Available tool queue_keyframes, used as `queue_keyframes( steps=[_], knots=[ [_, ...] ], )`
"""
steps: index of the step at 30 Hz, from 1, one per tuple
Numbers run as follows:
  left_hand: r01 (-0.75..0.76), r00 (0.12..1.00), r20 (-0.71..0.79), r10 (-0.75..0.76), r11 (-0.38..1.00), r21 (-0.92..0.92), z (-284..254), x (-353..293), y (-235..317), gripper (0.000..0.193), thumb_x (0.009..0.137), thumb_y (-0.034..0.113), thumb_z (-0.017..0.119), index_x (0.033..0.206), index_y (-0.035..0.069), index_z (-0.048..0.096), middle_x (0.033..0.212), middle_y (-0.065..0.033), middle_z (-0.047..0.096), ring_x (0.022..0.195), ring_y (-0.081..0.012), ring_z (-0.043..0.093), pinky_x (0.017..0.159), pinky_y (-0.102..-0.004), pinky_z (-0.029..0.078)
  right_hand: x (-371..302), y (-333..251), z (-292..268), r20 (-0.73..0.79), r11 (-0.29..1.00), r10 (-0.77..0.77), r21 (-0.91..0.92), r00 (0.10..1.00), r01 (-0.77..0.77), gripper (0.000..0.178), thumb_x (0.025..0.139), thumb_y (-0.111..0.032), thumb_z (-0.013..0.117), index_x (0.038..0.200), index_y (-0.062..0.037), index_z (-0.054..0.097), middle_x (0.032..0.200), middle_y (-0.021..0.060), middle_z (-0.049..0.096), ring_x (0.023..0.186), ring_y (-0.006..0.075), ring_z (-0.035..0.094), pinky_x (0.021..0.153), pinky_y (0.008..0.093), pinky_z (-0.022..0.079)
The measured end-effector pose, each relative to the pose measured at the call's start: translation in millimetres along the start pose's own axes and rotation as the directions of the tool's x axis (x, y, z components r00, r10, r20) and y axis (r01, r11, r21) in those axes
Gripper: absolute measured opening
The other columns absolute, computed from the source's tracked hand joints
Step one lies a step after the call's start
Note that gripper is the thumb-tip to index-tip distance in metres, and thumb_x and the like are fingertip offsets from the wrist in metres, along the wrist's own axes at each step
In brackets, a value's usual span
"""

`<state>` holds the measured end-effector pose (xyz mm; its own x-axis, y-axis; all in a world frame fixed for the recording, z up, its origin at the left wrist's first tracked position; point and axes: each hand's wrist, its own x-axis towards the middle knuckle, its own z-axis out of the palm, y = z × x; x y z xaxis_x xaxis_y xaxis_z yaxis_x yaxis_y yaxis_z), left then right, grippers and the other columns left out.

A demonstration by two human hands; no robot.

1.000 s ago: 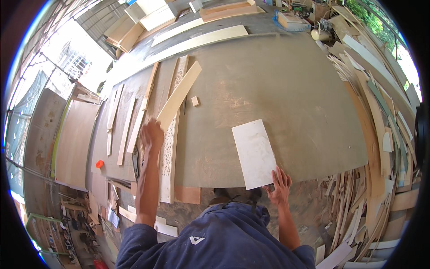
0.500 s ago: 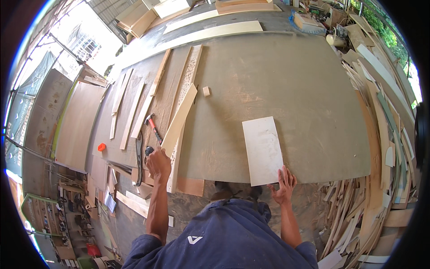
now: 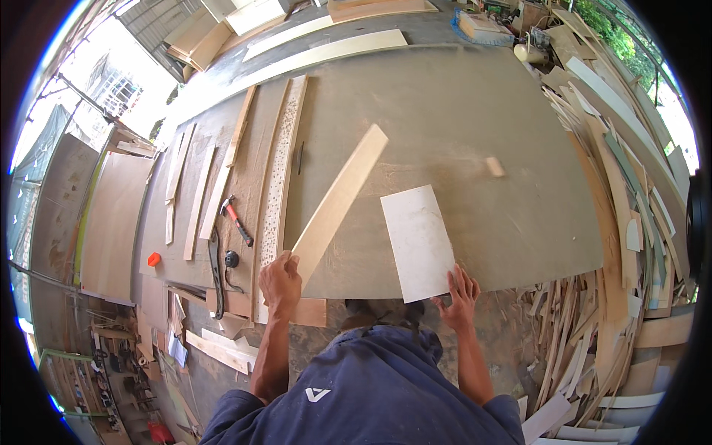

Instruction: The person uses a hammer to tap a long perforated wooden strip on a workbench. They then pick up a white rectangular board and various wooden pieces, arranging them on the table to form a layout.

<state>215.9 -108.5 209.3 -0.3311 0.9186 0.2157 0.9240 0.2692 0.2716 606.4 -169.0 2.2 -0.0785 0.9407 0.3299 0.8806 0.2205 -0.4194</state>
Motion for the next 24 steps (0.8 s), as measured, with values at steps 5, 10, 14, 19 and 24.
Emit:
queue_keyframes(
  steps=[5,10,14,19,24],
  knots=[
    [0.167,0.985,-0.009,-0.169,0.978,-0.122,-11.1,-10.6,-32.7,0.032,0.093,0.026,0.072,0.114,0.002,0.077,0.098,-0.0230,0.075,0.089,-0.0380,0.073,0.083,-0.0441,0.054,-2.4,-0.1,6.2,-0.041,1.000,-0.014,0.000,0.999,0.014,0.077,0.092,-0.060,0.066,0.148,-0.0088,0.054,0.161,0.0110,0.043,0.143,0.0332,0.044,0.117,0.0542,0.027],
    [0.371,0.919,0.040,-0.393,0.822,-0.432,-13.7,-28.5,-95.3,0.025,0.093,0.014,0.076,0.112,-0.003,0.077,0.093,-0.0136,0.079,0.080,-0.0182,0.073,0.074,-0.0320,0.055,-5.1,3.6,14.1,-0.025,0.999,-0.024,-0.024,0.999,0.023,0.078,0.095,-0.064,0.060,0.149,-0.0084,0.053,0.162,0.0128,0.042,0.145,0.0344,0.042,0.118,0.0548,0.026],
    [0.338,0.846,-0.051,-0.531,0.608,-0.719,-7.7,-44.8,-158.5,0.026,0.095,0.010,0.075,0.113,-0.008,0.074,0.090,-0.0077,0.076,0.075,-0.0117,0.068,0.067,-0.0239,0.052,-5.1,1.7,11.7,0.054,0.999,-0.008,-0.050,0.999,0.011,0.080,0.096,-0.065,0.057,0.151,-0.0072,0.051,0.162,0.0142,0.042,0.145,0.0354,0.041,0.119,0.0548,0.024],
    [0.417,0.740,-0.035,-0.672,0.498,-0.760,-19.8,-41.7,-213.9,0.034,0.092,0.008,0.077,0.120,-0.010,0.070,0.102,-0.0125,0.077,0.088,-0.0160,0.072,0.078,-0.0255,0.055,-0.2,-3.0,13.5,0.037,0.999,-0.033,-0.041,0.999,0.035,0.079,0.096,-0.061,0.057,0.152,-0.0045,0.049,0.163,0.0165,0.040,0.147,0.0360,0.040,0.120,0.0549,0.022],
    [0.512,0.791,-0.083,-0.606,0.730,-0.453,-39.6,-22.1,-240.2,0.058,0.071,0.022,0.094,0.120,-0.001,0.073,0.105,-0.0128,0.078,0.094,-0.0201,0.074,0.085,-0.0321,0.056,-1.5,-15.5,14.5,0.022,0.999,0.031,-0.029,0.999,-0.031,0.082,0.096,-0.062,0.051,0.153,-0.0036,0.047,0.163,0.0180,0.038,0.149,0.0364,0.037,0.122,0.0544,0.020]
  ],
)
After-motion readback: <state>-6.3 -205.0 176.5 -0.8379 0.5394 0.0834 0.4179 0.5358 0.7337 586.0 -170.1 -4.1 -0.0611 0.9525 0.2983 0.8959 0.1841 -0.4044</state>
